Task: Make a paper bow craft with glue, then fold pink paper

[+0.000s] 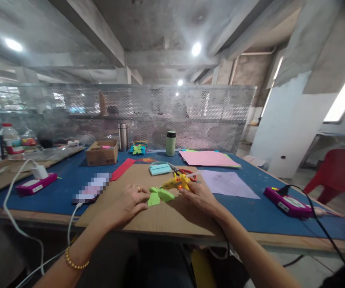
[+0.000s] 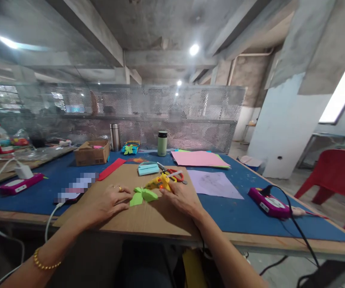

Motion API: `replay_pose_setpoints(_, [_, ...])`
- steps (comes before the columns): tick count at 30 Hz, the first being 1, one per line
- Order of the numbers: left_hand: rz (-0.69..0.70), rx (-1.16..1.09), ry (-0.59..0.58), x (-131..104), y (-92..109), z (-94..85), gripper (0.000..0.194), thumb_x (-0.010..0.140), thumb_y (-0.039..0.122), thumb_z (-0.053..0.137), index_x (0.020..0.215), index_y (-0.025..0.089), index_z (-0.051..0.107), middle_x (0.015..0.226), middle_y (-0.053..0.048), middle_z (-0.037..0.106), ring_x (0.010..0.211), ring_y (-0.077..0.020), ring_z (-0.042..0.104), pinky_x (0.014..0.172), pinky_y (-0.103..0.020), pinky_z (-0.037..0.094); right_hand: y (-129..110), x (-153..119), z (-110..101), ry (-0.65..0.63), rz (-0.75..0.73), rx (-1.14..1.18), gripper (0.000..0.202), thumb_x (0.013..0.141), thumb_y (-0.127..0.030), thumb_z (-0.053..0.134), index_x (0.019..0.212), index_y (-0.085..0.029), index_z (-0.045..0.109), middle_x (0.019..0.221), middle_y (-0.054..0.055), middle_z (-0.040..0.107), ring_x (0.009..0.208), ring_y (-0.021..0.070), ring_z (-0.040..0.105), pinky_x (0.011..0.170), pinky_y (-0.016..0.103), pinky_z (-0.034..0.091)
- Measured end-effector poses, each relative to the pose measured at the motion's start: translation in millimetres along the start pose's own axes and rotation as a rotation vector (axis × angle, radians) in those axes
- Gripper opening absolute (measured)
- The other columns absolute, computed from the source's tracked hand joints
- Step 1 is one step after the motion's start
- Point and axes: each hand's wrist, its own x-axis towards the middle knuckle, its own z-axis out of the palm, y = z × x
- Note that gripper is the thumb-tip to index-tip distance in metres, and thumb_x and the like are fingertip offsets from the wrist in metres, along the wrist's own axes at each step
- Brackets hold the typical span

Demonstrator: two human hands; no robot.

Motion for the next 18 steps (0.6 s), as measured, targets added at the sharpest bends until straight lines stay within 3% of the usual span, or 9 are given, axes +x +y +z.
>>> replay_pose_setpoints(11, [0.170, 0.011, -0.036, 6, -11, 4.3, 0.029, 0.102, 0.028, 0.046, 0.102, 0.025, 0.075, 0.114, -0.005, 0.071, 0.106, -0.0216, 0.059, 0.094, -0.036, 0.039, -4, -3, 1, -0.047, -0.037, 0.055, 0.044, 0.097, -0.054, 0.043, 0.114, -0.022, 0.068, 0.089, 0.005, 0.068, 0.085, 0.0228, 0.060, 0.077, 0.034, 0.044])
replay_pose_setpoints(18, [0.200, 0.115, -0.054, 14, -4, 3.2, 0.036, 0.103, 0.023, 0.041, 0.082, 0.019, 0.070, 0.088, -0.007, 0.071, 0.085, -0.0189, 0.061, 0.085, -0.034, 0.037, 3, -1, 4, -0.030, -0.014, 0.008, 0.043, 0.097, -0.057, 0.042, 0.103, -0.024, 0.070, 0.088, 0.004, 0.068, 0.086, 0.0231, 0.061, 0.078, 0.035, 0.045])
